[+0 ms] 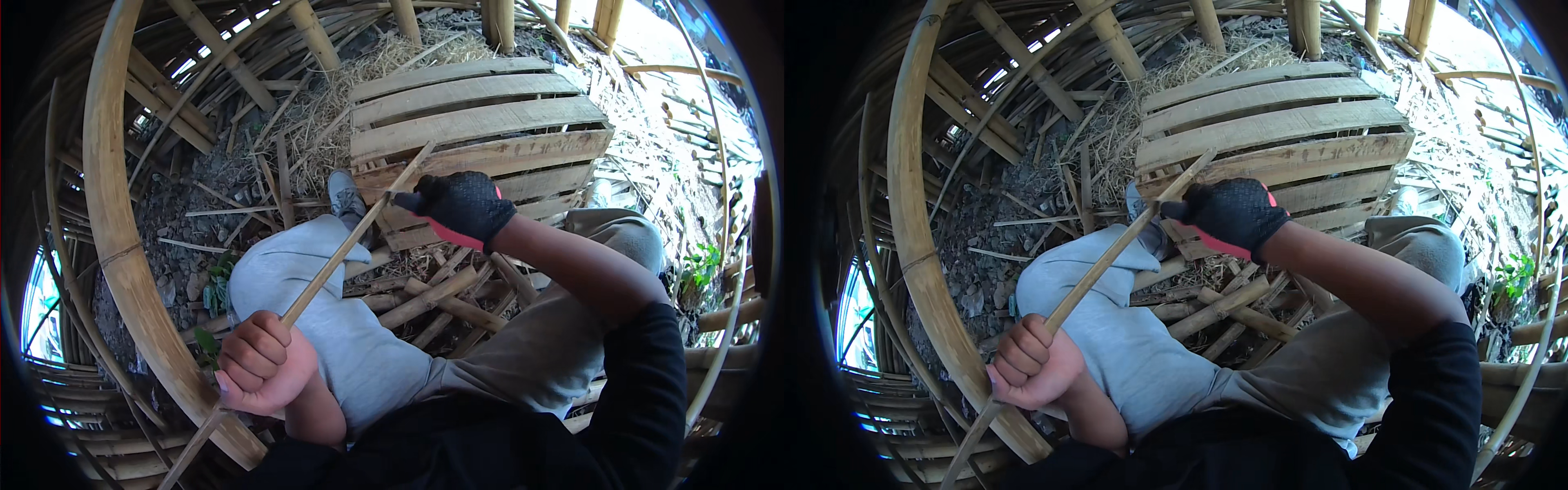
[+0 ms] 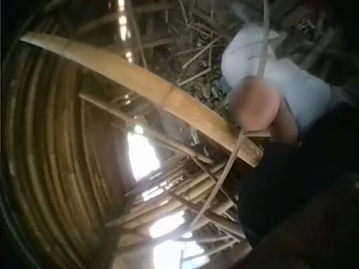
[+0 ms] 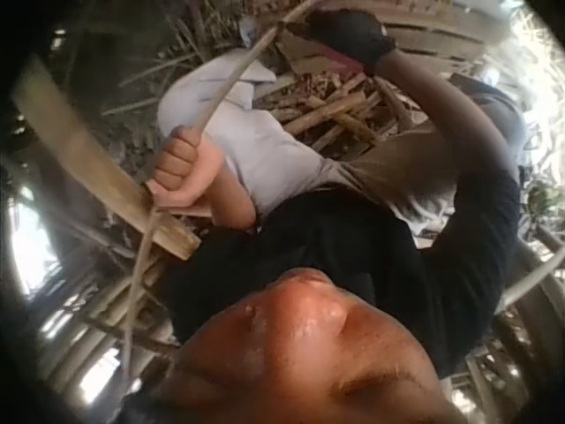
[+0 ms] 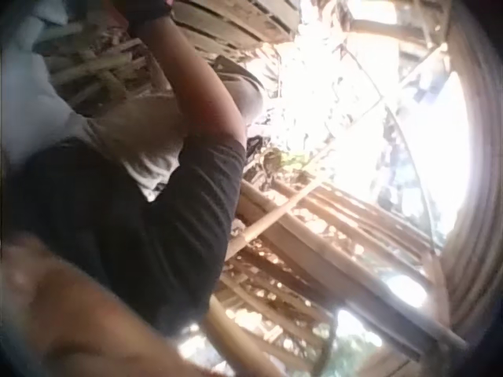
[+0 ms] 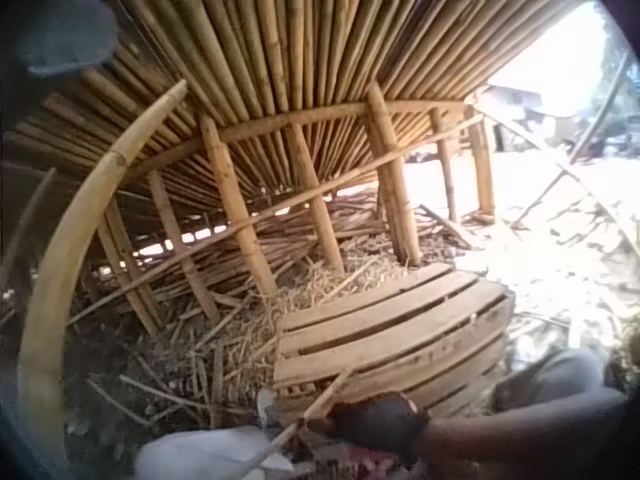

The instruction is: The person uses a knife to shave and smooth a thin bamboo stick. They hold the stick with their left hand and repeatedly scrape the surface with the knife in their right hand, removing thin shavings.

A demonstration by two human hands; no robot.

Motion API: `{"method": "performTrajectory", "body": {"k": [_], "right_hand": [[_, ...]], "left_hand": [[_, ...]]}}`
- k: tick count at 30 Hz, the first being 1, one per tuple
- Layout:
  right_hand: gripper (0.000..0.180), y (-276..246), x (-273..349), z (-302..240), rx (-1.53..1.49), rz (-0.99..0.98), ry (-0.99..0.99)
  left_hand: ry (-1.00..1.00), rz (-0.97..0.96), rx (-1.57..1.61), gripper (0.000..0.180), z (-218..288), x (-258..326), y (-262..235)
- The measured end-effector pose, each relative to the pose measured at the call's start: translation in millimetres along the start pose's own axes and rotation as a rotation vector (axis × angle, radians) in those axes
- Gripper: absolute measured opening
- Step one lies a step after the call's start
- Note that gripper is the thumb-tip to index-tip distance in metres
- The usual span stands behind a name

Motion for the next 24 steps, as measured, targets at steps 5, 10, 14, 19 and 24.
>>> {"method": "performTrajectory", "body": {"k": [5, 10, 14, 19, 24], "right_hand": [[0.027, -16, -1, -68, -0.036, -0.116, -0.034], [0.029, -2, -12, -11, 0.117, -0.085, 0.032], [0.027, -29, -14, -25, 0.071, -0.104, 0.008], [0.031, -12, -10, -34, -0.065, -0.153, 0.057], [0.035, -3, -24, 30, 0.031, -0.13, 0.144]], "left_hand": [[0.001, 0.054, 0.043, 0.054, 0, -6, -11], [-0.003, 0.067, 0.013, 0.054, -1, 1, -7], [0.008, 0.049, 0.018, 0.055, 3, -5, -8], [0.001, 0.016, -0.003, 0.056, 3, 3, -4], [0.016, -0.04, 0.005, 0.056, 3, -5, 6]]}}
Point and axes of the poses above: each hand's wrist, its own x-axis away from the middle knuckle, its own y-axis out of the palm, z = x × y, the point moved 8 cm from there along -x, towards the middle knuckle
